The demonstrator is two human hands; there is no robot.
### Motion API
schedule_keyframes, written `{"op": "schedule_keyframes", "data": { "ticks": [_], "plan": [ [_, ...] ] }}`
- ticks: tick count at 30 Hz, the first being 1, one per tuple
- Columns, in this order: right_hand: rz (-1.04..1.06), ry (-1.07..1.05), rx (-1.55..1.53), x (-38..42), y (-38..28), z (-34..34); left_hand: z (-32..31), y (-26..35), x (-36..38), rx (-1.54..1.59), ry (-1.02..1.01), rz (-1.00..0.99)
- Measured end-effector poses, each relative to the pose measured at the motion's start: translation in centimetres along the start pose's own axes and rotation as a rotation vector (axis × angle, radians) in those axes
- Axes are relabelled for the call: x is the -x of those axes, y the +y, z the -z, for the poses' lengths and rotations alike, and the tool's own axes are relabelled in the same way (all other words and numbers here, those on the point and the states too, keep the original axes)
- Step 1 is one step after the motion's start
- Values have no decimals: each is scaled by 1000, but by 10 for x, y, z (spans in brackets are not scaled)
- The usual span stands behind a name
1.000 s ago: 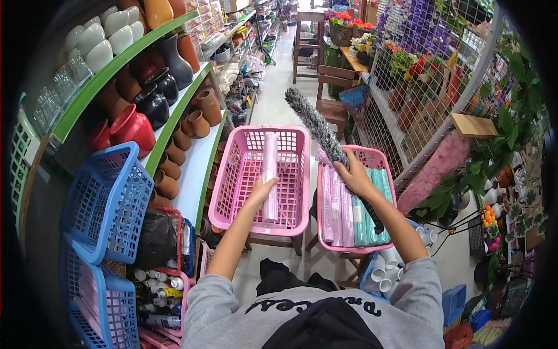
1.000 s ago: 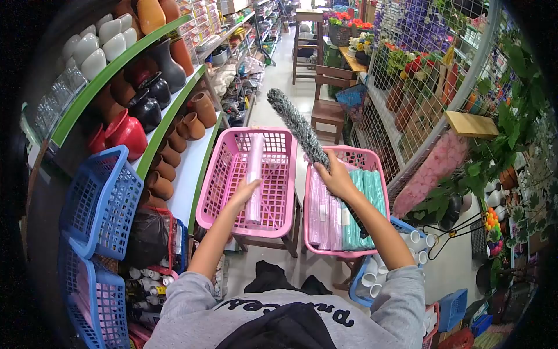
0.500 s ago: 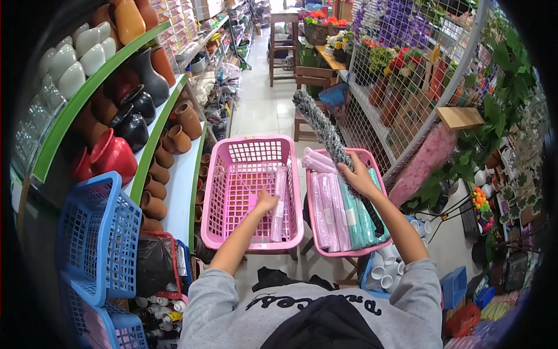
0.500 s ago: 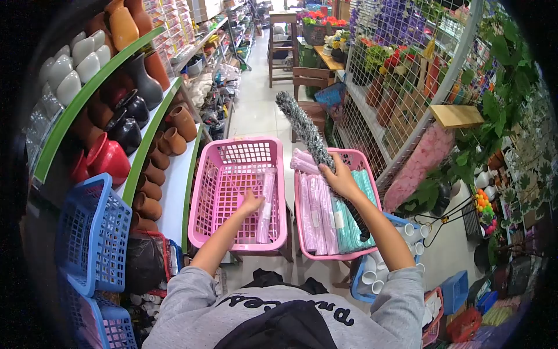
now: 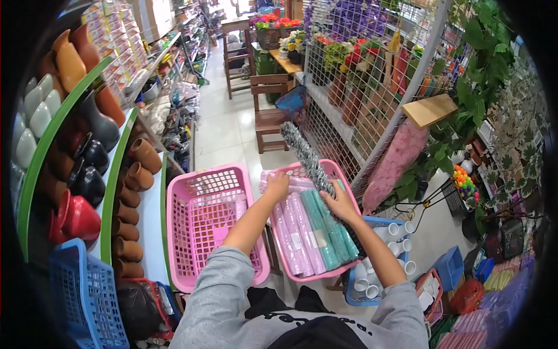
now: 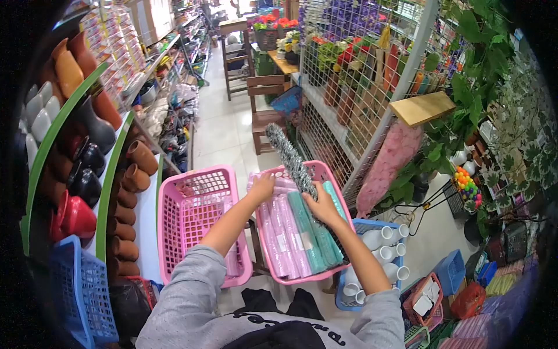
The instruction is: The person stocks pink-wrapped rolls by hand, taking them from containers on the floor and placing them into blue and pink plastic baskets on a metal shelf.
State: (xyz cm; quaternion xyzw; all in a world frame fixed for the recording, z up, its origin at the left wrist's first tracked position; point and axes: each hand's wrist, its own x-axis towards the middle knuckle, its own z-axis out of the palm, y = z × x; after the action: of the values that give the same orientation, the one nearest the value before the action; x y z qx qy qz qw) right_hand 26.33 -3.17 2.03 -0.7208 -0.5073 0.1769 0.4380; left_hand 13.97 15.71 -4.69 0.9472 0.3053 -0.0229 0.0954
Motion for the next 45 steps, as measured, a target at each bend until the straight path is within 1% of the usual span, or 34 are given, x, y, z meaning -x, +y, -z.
{"op": "schedule_keyframes", "data": {
  "ticks": [1, 2, 3, 5, 6, 7, 9, 10, 12, 14, 16, 18, 20, 21, 22, 23, 24, 25, 26, 27, 28, 30, 31, 32, 33, 35, 36, 37, 39, 40, 41, 42, 43, 45],
  "plan": [
    [-11, 6, 20, 2, 3, 1, -13, -6, -10, -115, 142, 21],
    [-57, -14, 36, 4, 7, 2, -41, -19, -28, -150, 246, 29],
    [-58, -29, 7, 6, 8, 5, -39, -21, -33, -145, 245, 20],
    [-80, -46, 34, 7, 20, 5, -40, -25, -40, -265, 53, 91],
    [-96, -48, 33, 9, 25, 5, -41, -26, -43, -243, 61, 137],
    [-101, -48, 31, 8, 27, 5, -41, -28, -46, -240, 50, 133],
    [-107, -53, 29, 9, 32, 3, -40, -31, -48, -345, 22, 166],
    [-75, -42, 52, 9, 35, 2, -41, -31, -49, -426, 100, 172],
    [-40, -28, 79, 6, 39, 2, -42, -32, -53, -462, 107, 151],
    [-79, -60, 62, 6, 38, 4, -46, -34, -56, -497, 111, 127],
    [-56, -38, 66, 5, 39, 5, -49, -35, -60, -614, 153, 58],
    [-30, -14, 70, 5, 40, 8, -50, -33, -66, -601, 149, 56],
    [-34, -39, 66, 5, 37, 13, -40, -29, -66, -591, 144, 65],
    [-29, -41, 60, 7, 35, 14, -34, -25, -68, -535, 176, 48],
    [-41, -21, 45, 8, 30, 18, -22, -21, -67, -482, 211, 34],
    [-49, -1, 28, 8, 27, 21, -3, -16, -59, -493, 217, 44],
    [-112, -21, -29, 10, 27, 24, 24, -7, -47, -471, 187, -40],
    [-90, -18, -34, 12, 28, 24, 49, -2, -36, -450, 161, -124],
    [-48, 49, -70, 15, 30, 22, 67, -2, -27, -392, 162, -177],
    [-9, 115, -107, 19, 32, 19, 83, -1, -16, -404, 174, -170],
    [-53, 101, -143, 23, 29, 20, 98, 1, -4, -318, 185, -146],
    [-32, 128, -166, 28, 25, 22, 113, -1, 22, -136, 244, -96],
    [-28, 155, -188, 30, 24, 23, 112, -3, 35, -143, 253, -86],
    [3, 176, -130, 30, 11, 27, 109, -6, 47, 255, 159, -63],
    [-15, 152, -229, 35, -2, 34, 104, -7, 61, 651, 59, -41],
    [83, 154, -253, 35, -12, 39, 86, 13, 92, 1199, 34, -174],
    [99, 127, -242, 36, -23, 43, 58, 11, 90, 1219, 114, -167],
    [108, 121, -245, 37, -26, 42, 52, 17, 100, 1405, -33, -142],
    [128, 25, -161, 39, -29, 43, 53, 43, 123, 1551, -33, -60],
    [302, 23, -153, 40, -38, 40, 51, 48, 128, 1553, -21, -62],
    [247, -20, -87, 52, -48, 45, 48, 54, 133, 1637, -15, -45],
    [262, -70, -98, 58, -51, 45, 42, 60, 138, 1725, -14, -23],
    [277, -121, -110, 64, -52, 45, 33, 65, 141, 1731, -6, -18],
    [285, -153, -118, 70, -36, 41, 18, 72, 144, 1707, 186, -61]
  ]
}}
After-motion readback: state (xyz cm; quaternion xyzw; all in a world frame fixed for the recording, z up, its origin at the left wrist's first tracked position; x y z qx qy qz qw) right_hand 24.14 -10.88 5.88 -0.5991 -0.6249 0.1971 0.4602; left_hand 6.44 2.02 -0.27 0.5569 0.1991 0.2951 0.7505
